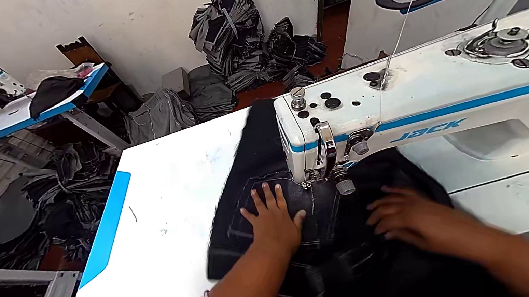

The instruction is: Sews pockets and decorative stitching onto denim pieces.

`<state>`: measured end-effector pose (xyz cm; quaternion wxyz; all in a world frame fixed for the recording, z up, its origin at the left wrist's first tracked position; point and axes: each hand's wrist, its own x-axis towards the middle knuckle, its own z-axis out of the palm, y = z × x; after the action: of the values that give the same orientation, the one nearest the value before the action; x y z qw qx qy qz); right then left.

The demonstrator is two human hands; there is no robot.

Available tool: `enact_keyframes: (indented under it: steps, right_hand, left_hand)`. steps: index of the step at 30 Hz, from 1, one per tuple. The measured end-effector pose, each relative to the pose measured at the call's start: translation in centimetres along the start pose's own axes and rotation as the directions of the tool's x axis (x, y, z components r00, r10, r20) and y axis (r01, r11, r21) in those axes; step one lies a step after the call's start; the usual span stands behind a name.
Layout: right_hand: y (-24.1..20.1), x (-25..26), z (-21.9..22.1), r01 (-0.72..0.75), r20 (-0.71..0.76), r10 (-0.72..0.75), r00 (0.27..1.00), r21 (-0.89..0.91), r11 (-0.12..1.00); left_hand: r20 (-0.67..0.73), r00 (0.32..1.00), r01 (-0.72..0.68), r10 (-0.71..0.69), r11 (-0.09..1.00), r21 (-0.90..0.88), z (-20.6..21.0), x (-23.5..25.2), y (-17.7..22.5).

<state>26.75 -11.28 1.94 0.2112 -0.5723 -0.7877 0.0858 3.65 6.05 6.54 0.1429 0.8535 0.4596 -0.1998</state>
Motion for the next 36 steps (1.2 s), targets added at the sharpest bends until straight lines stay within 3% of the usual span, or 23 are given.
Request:
enact_keyframes:
  steps: [3,4,6,8,9,12,14,20,25,36]
  right_hand:
    - [1.8,0.7,-4.3,-0.266,0.084,0.289,0.954,-0.213,0.940]
    - [0.7,1.5,-4.3,-0.286,0.051,0.308,0.950,-0.257,0.923]
    - [-3.7,3.3,-2.3,-0.237,-0.027,0.236,0.971,-0.152,0.960]
    - [-7.8,4.3,0.8,-0.277,0.060,0.279,0.958,-0.033,0.960]
    - [-8.6,4.3,2.6,-0.298,0.020,0.298,0.954,-0.030,0.954]
    - [-8.2,3.6,7.1,-0.267,-0.315,0.225,0.922,-0.096,0.959]
    - [-7.9,3.4,7.5,-0.231,-0.362,0.171,0.916,-0.129,0.964]
    - [-9.4,2.1,7.5,-0.164,-0.350,0.092,0.932,-0.182,0.970]
    - [-10.2,0.7,7.8,-0.200,-0.314,0.123,0.941,-0.227,0.953]
    - [-6.5,4.5,6.8,-0.198,-0.179,0.158,0.971,-0.234,0.952]
  left_hand:
    - [0.120,0.981,0.146,-0.152,0.988,0.056,0.2,-2.6,3.2]
    - [0.099,0.987,0.125,-0.129,0.991,0.050,0.6,-2.6,3.4]
    - [-0.017,1.000,-0.007,0.007,1.000,-0.005,2.1,-2.1,2.4]
    - [-0.163,0.975,-0.168,0.151,0.981,-0.096,3.8,-1.4,0.3]
    - [-0.201,0.961,-0.218,0.192,0.969,-0.113,4.1,-1.1,-0.6]
    - [-0.213,0.947,-0.273,0.239,0.951,-0.145,4.3,-1.0,-2.0]
    - [-0.208,0.945,-0.285,0.252,0.948,-0.144,4.1,-1.0,-2.2]
    - [-0.162,0.943,-0.306,0.292,0.950,-0.063,3.7,-1.1,-2.6]
    - [-0.143,0.946,-0.300,0.291,0.953,-0.042,3.3,-0.7,-2.8]
    - [-0.198,0.933,-0.311,0.302,0.950,-0.014,0.6,3.8,-3.3]
